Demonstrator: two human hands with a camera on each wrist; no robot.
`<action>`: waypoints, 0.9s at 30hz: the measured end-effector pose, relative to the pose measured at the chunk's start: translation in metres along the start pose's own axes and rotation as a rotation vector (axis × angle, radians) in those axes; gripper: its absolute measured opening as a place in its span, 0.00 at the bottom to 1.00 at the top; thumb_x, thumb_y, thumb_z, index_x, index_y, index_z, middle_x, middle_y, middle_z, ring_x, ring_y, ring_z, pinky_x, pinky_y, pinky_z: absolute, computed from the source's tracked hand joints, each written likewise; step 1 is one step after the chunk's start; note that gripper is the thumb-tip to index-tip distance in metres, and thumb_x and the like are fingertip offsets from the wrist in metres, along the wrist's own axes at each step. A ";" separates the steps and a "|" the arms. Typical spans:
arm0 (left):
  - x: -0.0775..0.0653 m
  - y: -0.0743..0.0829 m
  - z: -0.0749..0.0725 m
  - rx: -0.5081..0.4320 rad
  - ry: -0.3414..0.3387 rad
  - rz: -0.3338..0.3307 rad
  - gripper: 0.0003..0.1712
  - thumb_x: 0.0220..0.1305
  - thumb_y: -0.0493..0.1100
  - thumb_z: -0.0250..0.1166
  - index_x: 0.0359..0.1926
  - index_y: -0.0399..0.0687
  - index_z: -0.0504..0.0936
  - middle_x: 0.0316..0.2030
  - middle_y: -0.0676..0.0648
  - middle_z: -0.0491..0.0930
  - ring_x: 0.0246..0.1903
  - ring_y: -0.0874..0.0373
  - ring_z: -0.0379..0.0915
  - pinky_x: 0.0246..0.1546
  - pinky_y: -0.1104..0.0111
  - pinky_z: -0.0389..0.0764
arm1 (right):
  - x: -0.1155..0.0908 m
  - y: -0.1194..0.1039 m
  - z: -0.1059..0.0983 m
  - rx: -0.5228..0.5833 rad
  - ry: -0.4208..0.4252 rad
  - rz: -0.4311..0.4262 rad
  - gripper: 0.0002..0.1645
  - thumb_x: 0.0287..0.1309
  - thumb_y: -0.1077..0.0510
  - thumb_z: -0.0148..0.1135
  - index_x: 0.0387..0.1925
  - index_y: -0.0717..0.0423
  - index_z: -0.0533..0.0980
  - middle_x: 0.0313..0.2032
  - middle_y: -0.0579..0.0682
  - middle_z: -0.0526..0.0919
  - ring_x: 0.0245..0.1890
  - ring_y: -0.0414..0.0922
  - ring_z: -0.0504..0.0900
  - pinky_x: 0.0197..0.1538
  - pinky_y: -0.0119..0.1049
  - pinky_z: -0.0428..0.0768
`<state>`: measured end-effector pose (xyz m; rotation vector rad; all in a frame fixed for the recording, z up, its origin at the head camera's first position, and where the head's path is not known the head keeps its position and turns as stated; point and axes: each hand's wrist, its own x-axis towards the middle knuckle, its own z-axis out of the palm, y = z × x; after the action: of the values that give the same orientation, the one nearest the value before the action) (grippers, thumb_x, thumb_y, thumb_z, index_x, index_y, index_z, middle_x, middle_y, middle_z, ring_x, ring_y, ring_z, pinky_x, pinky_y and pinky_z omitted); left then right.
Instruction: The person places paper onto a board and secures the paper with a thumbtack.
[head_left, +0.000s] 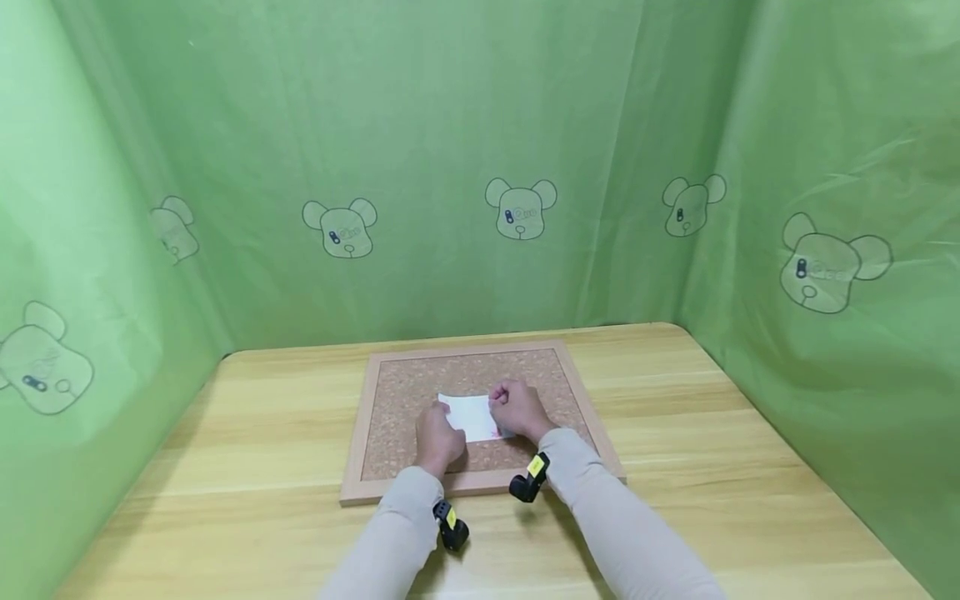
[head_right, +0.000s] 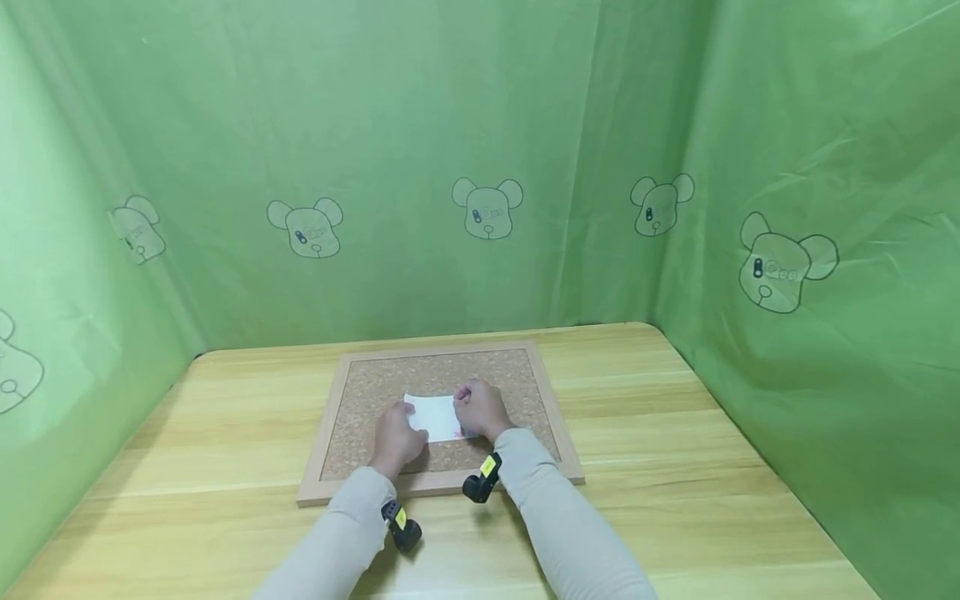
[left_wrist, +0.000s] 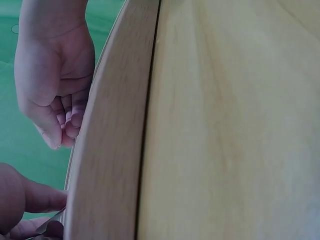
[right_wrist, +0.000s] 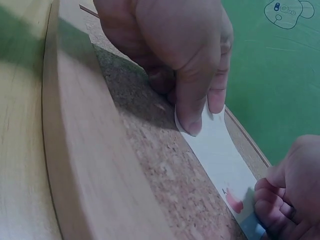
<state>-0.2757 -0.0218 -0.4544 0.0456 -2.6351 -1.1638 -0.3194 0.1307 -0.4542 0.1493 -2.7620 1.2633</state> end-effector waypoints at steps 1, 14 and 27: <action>0.001 0.000 0.000 0.004 -0.004 0.004 0.22 0.37 0.29 0.65 0.41 0.30 0.76 0.37 0.36 0.77 0.41 0.43 0.72 0.45 0.58 0.73 | 0.000 -0.001 -0.001 -0.004 -0.003 0.003 0.03 0.44 0.63 0.58 0.26 0.56 0.76 0.22 0.46 0.75 0.24 0.42 0.73 0.28 0.30 0.74; 0.001 0.002 -0.006 0.049 -0.043 0.033 0.23 0.38 0.32 0.68 0.41 0.28 0.77 0.38 0.34 0.75 0.42 0.41 0.71 0.47 0.57 0.71 | 0.003 -0.006 0.000 -0.007 -0.038 0.003 0.03 0.46 0.65 0.57 0.25 0.56 0.76 0.22 0.48 0.75 0.23 0.43 0.73 0.27 0.31 0.74; 0.004 0.001 -0.006 0.111 -0.072 0.055 0.23 0.37 0.35 0.70 0.38 0.27 0.78 0.35 0.36 0.74 0.40 0.42 0.69 0.46 0.59 0.71 | 0.012 -0.015 0.009 -0.019 -0.043 -0.034 0.02 0.50 0.63 0.61 0.26 0.59 0.77 0.22 0.47 0.76 0.20 0.40 0.74 0.25 0.29 0.75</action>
<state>-0.2779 -0.0265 -0.4488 -0.0484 -2.7431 -1.0196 -0.3299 0.1136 -0.4467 0.2240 -2.7942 1.2392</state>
